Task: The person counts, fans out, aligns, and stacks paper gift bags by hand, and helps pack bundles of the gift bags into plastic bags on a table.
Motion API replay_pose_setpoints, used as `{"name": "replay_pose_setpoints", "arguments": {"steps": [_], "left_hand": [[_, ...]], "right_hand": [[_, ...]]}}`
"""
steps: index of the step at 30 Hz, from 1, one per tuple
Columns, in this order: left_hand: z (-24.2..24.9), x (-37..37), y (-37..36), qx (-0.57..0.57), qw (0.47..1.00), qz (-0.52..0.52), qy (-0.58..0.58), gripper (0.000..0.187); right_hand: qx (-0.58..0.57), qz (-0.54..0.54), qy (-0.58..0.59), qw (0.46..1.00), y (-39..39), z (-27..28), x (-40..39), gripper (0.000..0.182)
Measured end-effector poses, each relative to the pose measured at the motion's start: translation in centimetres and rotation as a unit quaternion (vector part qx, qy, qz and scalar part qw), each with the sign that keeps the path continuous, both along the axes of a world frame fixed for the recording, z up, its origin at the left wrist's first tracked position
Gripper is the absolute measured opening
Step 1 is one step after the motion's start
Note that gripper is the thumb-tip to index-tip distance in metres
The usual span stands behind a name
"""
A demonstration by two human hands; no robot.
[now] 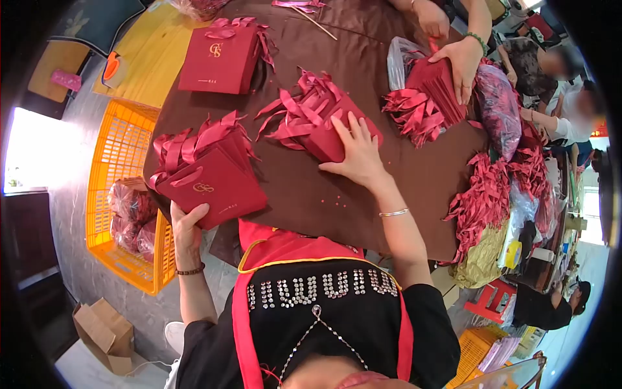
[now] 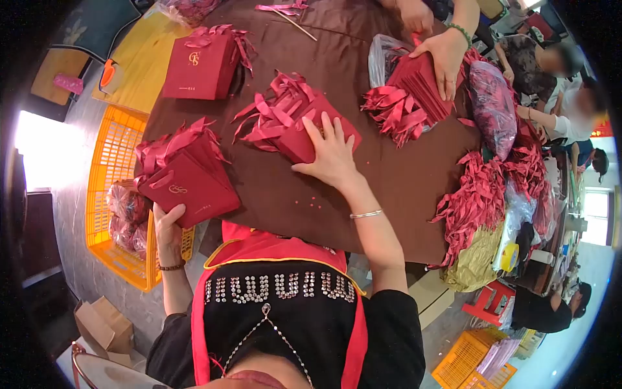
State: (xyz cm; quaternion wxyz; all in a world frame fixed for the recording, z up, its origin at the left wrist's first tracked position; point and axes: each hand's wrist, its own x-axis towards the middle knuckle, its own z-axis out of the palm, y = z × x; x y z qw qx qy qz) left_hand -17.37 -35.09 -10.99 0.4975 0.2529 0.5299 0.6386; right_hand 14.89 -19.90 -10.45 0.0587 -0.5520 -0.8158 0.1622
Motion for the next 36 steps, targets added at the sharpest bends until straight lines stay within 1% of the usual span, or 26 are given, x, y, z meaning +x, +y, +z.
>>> {"name": "replay_pose_setpoints", "arguments": {"steps": [1, 3, 4, 5, 6, 7, 8, 10, 11, 13, 15, 17, 18, 19, 20, 21, 22, 23, 25, 27, 29, 31, 33, 36], "left_hand": [[-0.4, 0.0, 0.0, 0.004, 1.000, 0.004, -0.012, 0.061], [-1.2, -0.4, -0.1, 0.004, 0.999, 0.005, -0.032, 0.061], [-1.5, -0.6, -0.3, 0.004, 0.999, 0.003, -0.050, 0.061], [-1.6, -0.8, -0.5, 0.002, 0.999, 0.007, -0.052, 0.061], [-1.7, -1.0, -0.7, 0.008, 0.997, 0.003, -0.079, 0.061], [-1.8, -1.2, -0.8, 0.013, 0.994, -0.001, -0.106, 0.062], [-2.0, -1.3, -1.0, 0.013, 0.994, 0.000, -0.107, 0.062], [-2.3, -1.6, -1.4, 0.026, 0.990, 0.031, -0.134, 0.063], [-2.3, -1.7, -1.5, 0.028, 0.990, 0.027, -0.138, 0.063], [-2.3, -1.6, -1.7, 0.052, 0.983, 0.040, -0.172, 0.063], [-2.9, -1.8, -1.6, 0.063, 0.980, 0.020, -0.185, 0.061], [-2.9, -1.5, -1.4, 0.076, 0.977, 0.015, -0.199, 0.061], [-2.6, -1.2, -1.2, 0.083, 0.972, -0.004, -0.220, 0.060], [-2.6, -0.9, -1.2, 0.084, 0.971, -0.005, -0.224, 0.060], [-2.6, -0.7, -1.2, 0.089, 0.966, -0.013, -0.244, 0.060], [-2.6, -0.6, -1.2, 0.093, 0.960, -0.020, -0.263, 0.060], [-2.5, -0.4, -1.4, 0.094, 0.959, -0.020, -0.266, 0.060], [-2.3, -0.3, -1.5, 0.097, 0.958, -0.028, -0.268, 0.059], [-2.0, -0.3, -1.9, 0.102, 0.956, -0.035, -0.272, 0.059], [-2.0, -0.4, -2.3, 0.118, 0.956, -0.024, -0.268, 0.058], [-3.0, -0.8, -2.8, 0.115, 0.954, -0.005, -0.277, 0.058], [-4.1, -1.3, -3.1, 0.111, 0.951, 0.014, -0.289, 0.058], [-5.0, -1.7, -3.2, 0.092, 0.954, 0.006, -0.287, 0.058], [-6.4, -2.0, -3.1, 0.091, 0.952, 0.036, -0.291, 0.055]], "right_hand": [[-0.001, 0.003, -0.001, 1.000, 0.3, 0.5, 0.7, 0.102], [-0.037, 0.050, 0.125, 0.990, 1.0, 1.7, 2.7, 0.092], [-0.048, 0.067, 0.196, 0.977, 1.4, 2.9, 3.5, 0.081], [-0.110, 0.017, 0.289, 0.951, 1.6, 3.6, 4.5, 0.072], [-0.183, -0.052, 0.358, 0.914, 1.9, 4.6, 5.5, 0.061], [-0.117, -0.089, 0.376, 0.915, 2.5, 4.4, 6.8, 0.051], [-0.036, -0.148, 0.369, 0.917, 2.6, 4.7, 8.0, 0.041], [-0.024, -0.210, 0.481, 0.851, 3.3, 5.6, 10.0, 0.037], [0.009, -0.245, 0.503, 0.829, 3.0, 6.0, 10.6, 0.034], [-0.007, -0.249, 0.607, 0.755, 2.4, 6.4, 11.3, 0.028], [-0.104, -0.285, 0.633, 0.712, 0.9, 6.2, 10.2, 0.027], [-0.252, -0.345, 0.618, 0.660, -1.6, 4.5, 7.4, 0.026], [-0.299, -0.294, 0.604, 0.678, -2.7, 3.4, 5.4, 0.033], [-0.359, -0.259, 0.606, 0.660, -3.9, 2.2, 3.6, 0.045], [-0.312, -0.335, 0.539, 0.707, -5.0, -0.2, 1.4, 0.054], [-0.336, -0.324, 0.529, 0.708, -5.7, 0.9, -1.1, 0.054], [-0.453, -0.214, 0.616, 0.608, -5.5, 0.2, -2.0, 0.048], [-0.456, -0.201, 0.633, 0.593, -5.7, -0.1, -3.4, 0.040], [-0.473, -0.173, 0.649, 0.570, -5.5, 0.1, -5.2, 0.037], [-0.482, -0.164, 0.641, 0.574, -5.3, -0.7, -6.2, 0.037], [-0.493, -0.156, 0.629, 0.580, -5.3, -1.2, -6.7, 0.036], [-0.496, -0.145, 0.608, 0.602, -5.7, -1.5, -7.0, 0.037], [-0.506, -0.172, 0.590, 0.605, -6.0, -2.0, -7.2, 0.036], [-0.516, -0.189, 0.603, 0.578, -6.1, -2.3, -7.3, 0.037]]}}
